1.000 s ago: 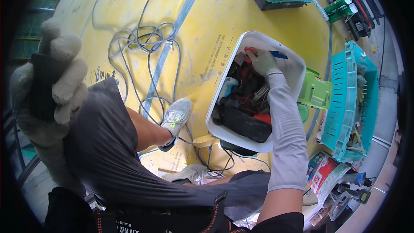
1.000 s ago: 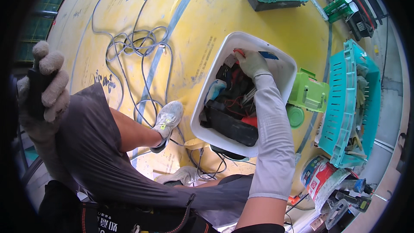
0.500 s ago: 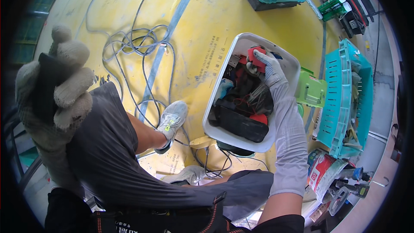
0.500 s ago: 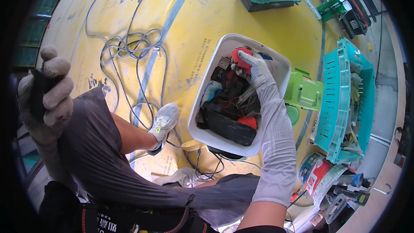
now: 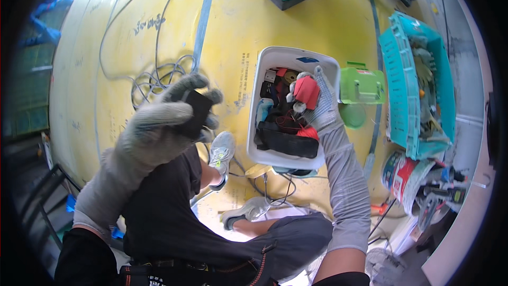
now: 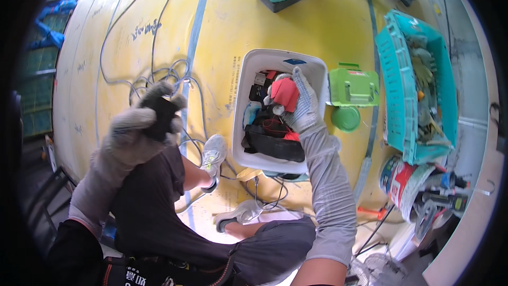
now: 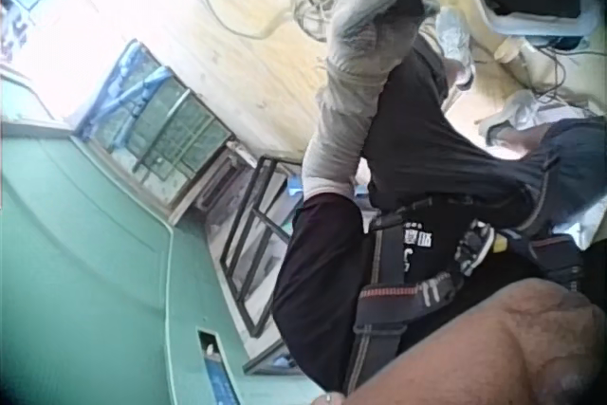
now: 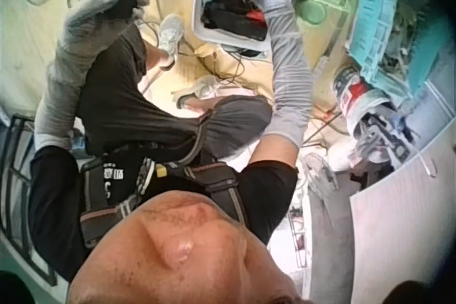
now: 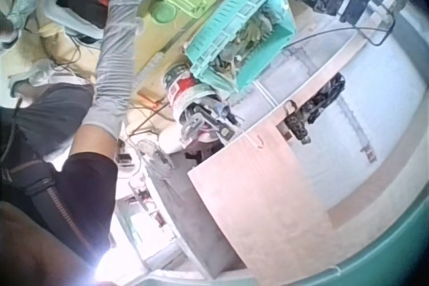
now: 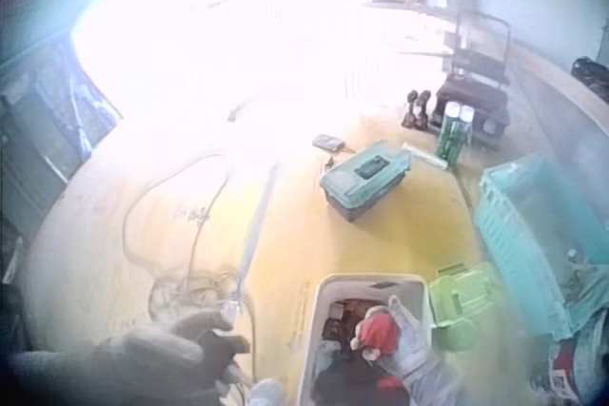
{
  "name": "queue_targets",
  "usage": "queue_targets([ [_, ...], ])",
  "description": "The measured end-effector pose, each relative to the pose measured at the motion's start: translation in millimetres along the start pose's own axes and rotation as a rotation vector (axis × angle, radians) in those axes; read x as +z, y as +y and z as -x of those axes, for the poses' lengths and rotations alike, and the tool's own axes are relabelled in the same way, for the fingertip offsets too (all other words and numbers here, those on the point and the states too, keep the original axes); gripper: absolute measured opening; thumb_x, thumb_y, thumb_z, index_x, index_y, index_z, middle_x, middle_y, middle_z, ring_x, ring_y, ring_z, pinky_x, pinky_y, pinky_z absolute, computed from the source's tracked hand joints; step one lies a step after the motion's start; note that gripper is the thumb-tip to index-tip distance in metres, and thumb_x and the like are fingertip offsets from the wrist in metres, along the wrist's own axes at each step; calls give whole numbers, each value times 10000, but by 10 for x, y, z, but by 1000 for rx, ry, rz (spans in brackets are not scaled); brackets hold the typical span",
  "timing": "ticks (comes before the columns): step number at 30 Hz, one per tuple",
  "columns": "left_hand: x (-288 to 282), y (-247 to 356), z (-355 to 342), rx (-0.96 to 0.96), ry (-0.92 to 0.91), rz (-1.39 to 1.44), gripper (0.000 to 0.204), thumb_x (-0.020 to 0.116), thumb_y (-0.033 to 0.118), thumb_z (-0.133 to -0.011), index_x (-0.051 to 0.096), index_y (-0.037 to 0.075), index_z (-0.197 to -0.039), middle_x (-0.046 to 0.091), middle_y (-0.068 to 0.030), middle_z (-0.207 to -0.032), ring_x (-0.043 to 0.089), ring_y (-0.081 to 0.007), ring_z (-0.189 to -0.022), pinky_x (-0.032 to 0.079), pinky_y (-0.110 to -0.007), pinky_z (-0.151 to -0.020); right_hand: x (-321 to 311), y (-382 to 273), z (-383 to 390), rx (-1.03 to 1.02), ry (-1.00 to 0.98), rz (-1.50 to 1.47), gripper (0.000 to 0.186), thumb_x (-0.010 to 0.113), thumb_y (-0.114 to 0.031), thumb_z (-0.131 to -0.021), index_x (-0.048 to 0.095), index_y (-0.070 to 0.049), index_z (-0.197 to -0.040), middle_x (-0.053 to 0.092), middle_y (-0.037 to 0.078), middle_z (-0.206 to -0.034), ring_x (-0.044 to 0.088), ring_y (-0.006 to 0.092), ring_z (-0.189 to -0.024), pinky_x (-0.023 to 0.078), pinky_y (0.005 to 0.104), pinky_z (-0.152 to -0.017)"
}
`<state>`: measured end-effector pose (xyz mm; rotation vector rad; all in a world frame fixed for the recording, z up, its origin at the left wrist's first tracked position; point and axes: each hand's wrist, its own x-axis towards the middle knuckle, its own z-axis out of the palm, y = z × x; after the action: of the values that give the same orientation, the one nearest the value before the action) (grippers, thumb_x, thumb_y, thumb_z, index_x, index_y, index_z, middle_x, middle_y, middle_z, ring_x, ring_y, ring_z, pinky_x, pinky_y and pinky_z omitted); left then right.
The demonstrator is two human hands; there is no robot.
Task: Leveling a window frame by inserting plastic shims into the gap between the frame and the sill.
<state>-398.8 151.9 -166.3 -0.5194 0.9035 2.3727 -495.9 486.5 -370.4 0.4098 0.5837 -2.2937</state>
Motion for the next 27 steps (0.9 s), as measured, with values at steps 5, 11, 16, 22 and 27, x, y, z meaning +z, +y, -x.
queue_targets([
  [5,205,-137,82,-172,51,-72,602,786,-3,-865,574,87,-1422,647,-182,-1329,722,-326,-1037,601,-432,-877,587,176,917,-62,-62,-197,407,558,-477,-1113,633,-98,-983,669,124,-906,744,359,-908,604,375,-550],
  [11,282,-463,729,-369,115,-129,566,742,-46,-882,582,67,-1413,703,-155,-1269,745,-290,-976,644,-379,-846,1524,651,2202,-176,142,-381,188,704,-301,-943,649,-121,-953,603,58,-838,634,253,-729,515,386,-556],
  [16,809,-907,1672,-539,51,10,354,751,27,-923,633,56,-1256,695,-99,-1155,714,-264,-1042,601,-409,-946,1995,1311,3524,-233,262,-543,213,592,-220,-905,689,-98,-1051,523,17,-707,504,173,-565,439,382,-511],
  [22,1811,-963,3054,-729,8,-156,335,708,14,-961,629,69,-1282,694,-96,-1153,724,-261,-1050,625,-425,-924,3035,2381,5106,-137,714,-202,229,600,-195,-934,687,2,-1011,565,27,-694,431,142,-426,351,308,-385],
  [27,2306,-987,3692,-973,-34,-303,308,719,32,-964,674,95,-1261,749,-102,-1136,751,-280,-1013,639,-450,-878,3638,3490,6355,-288,996,13,275,724,-144,-934,724,-20,-1180,579,18,-735,522,129,-520,446,308,-463],
])
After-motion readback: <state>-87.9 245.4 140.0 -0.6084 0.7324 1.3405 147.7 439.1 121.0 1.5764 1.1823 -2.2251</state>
